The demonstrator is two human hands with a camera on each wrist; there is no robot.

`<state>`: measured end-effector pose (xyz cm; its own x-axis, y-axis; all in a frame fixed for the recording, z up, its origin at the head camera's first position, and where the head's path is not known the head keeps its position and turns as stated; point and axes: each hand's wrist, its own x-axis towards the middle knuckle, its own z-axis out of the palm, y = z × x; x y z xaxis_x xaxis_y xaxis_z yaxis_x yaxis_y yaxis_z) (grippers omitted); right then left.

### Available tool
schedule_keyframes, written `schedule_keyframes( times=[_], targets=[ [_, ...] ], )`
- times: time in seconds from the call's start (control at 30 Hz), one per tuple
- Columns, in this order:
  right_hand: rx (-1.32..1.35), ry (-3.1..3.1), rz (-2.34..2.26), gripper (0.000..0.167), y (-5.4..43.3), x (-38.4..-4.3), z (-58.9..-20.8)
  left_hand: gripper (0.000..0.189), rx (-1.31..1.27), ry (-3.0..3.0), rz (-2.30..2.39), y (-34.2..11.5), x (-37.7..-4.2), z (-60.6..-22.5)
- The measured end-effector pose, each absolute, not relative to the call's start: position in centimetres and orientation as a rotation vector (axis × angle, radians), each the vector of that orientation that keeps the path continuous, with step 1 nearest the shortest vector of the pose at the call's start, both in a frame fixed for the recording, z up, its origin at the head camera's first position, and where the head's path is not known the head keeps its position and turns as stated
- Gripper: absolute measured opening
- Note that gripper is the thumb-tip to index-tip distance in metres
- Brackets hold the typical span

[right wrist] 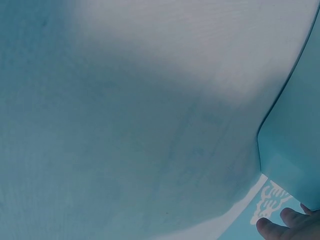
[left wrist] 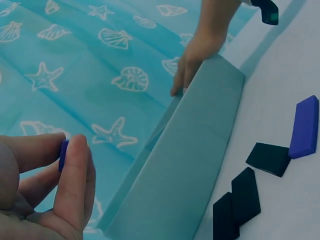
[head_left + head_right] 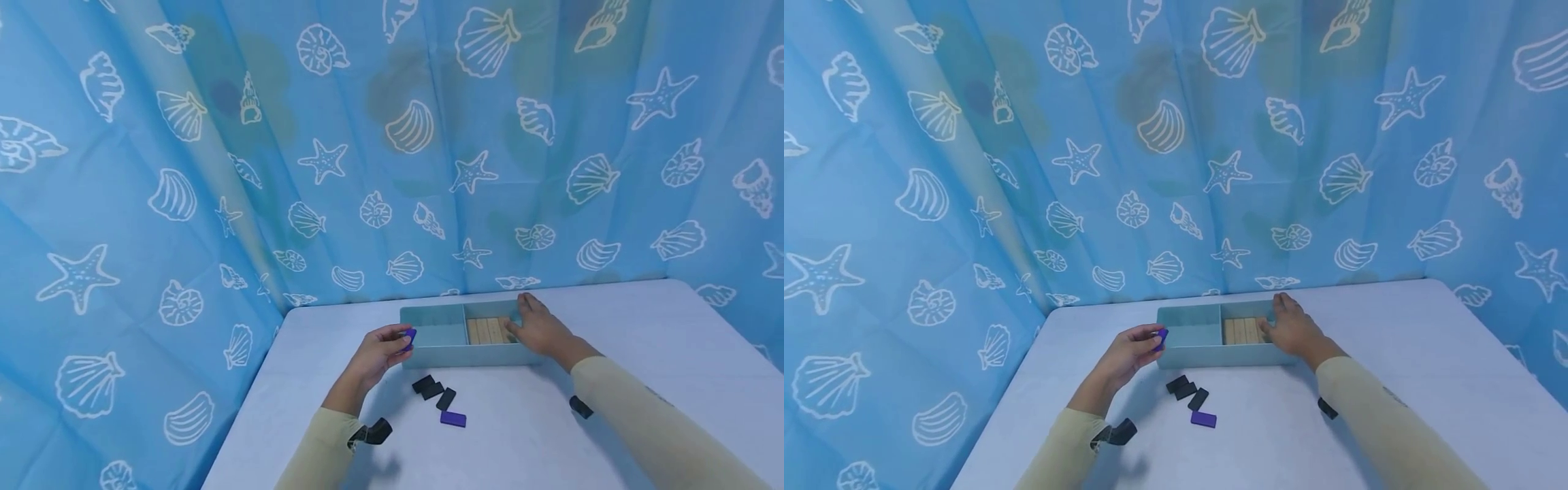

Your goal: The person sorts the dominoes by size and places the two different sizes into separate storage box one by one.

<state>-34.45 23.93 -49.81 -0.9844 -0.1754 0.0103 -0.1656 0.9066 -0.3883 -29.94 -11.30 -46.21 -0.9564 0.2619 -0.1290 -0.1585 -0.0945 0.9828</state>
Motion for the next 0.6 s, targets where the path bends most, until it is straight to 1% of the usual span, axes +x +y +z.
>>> schedule_keyframes(
  times=[0.2, 0.3, 0.47, 0.6],
  targets=[
    [-0.279, 3.034, -0.605, 0.085, 23.6, -34.5, -50.4, 0.039, 0.082, 1.876, 2.181, -10.7, -30.7, -46.7],
    [-0.287, 3.038, -0.603, 0.084, 23.2, -34.5, -50.6, 0.039, 0.094, 1.954, 2.153, -10.3, -31.1, -46.5],
    [-0.284, 3.059, -0.568, 0.083, 22.7, -34.5, -49.9, 0.035, 0.168, 2.089, 2.038, -8.4, -33.4, -45.4],
    [-0.308, 3.125, -0.436, 0.086, 23.5, -34.3, -49.6, 0.033, 0.162, 2.015, 2.072, -6.0, -35.4, -45.3]
  ],
)
